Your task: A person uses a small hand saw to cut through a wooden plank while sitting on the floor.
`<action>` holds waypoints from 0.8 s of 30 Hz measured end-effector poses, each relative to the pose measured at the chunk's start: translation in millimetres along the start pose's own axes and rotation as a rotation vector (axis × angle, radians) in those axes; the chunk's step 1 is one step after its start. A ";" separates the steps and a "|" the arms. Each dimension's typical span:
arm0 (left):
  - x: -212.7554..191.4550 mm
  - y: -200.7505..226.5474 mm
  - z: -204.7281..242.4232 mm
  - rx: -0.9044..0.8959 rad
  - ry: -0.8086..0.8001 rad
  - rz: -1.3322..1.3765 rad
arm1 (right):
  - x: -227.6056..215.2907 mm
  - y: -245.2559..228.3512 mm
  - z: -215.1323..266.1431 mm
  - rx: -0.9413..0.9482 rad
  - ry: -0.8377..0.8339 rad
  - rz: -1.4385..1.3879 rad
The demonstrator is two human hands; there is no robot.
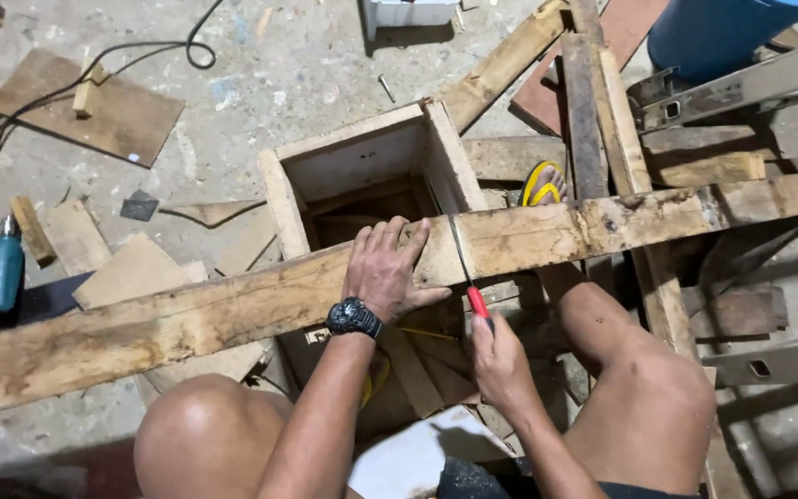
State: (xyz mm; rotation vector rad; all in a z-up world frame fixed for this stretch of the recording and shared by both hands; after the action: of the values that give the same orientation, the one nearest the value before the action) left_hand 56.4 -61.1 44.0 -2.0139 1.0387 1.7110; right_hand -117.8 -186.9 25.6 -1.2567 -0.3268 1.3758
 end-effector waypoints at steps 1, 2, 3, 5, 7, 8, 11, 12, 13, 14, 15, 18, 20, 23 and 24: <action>6.8 -3.8 -0.5 -0.008 -0.047 -0.010 | 0.9 2.0 7.1 0.043 -0.023 -0.057; 2.4 -3.8 -1.9 -0.012 -0.047 -0.009 | -4.0 15.2 24.8 0.042 -0.025 -0.054; -5.1 -2.6 -3.1 0.004 -0.010 -0.017 | -9.6 32.2 42.2 0.074 -0.012 -0.055; -10.2 -0.3 1.0 0.012 0.018 -0.012 | -17.3 72.7 70.9 0.119 -0.002 -0.044; -13.4 1.0 -0.6 0.012 0.035 0.003 | -25.8 110.4 89.4 0.107 0.046 0.026; -14.3 0.5 -2.5 0.015 0.044 -0.001 | -21.2 100.1 75.5 0.099 0.050 0.024; -8.8 0.1 1.8 -0.004 0.022 0.036 | -1.6 67.7 33.7 0.125 0.003 0.030; -4.3 -1.9 1.1 -0.011 0.006 0.029 | 6.1 43.7 11.2 0.067 0.008 0.067; -0.1 -3.3 -0.1 -0.019 -0.010 0.022 | 12.9 19.3 -10.9 0.009 0.014 0.105; 0.6 -5.4 1.3 -0.009 -0.008 0.017 | 13.5 15.4 -15.7 0.008 0.021 0.097; -5.2 -5.9 2.7 0.021 0.062 0.046 | 13.5 10.2 -20.5 -0.008 0.036 0.100; -11.1 1.3 0.4 0.030 0.102 0.054 | 1.6 -6.4 -16.5 -0.006 0.019 0.037; -11.1 -0.5 -0.5 0.010 0.054 0.012 | 1.4 -4.0 3.7 0.016 -0.031 -0.052; -16.9 -2.4 1.9 -0.004 0.093 0.028 | -6.9 39.3 45.5 0.107 -0.041 -0.079; -16.9 -1.4 1.1 0.000 0.079 0.031 | -12.2 56.7 59.6 0.108 -0.011 -0.072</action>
State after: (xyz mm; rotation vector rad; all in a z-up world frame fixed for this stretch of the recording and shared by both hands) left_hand 56.1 -53.9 59.4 -2.0918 1.1004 1.6581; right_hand -199.2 -185.1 9.0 -1.1386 -0.2987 1.3226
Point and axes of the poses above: each hand's wrist, its own z-axis away from the middle knuckle, its own x-axis out of the palm, y = z × x, the point moved 10 cm from there along -z, towards the middle knuckle, and after that the axes turned 3 degrees about x, right-handed, at the moved point
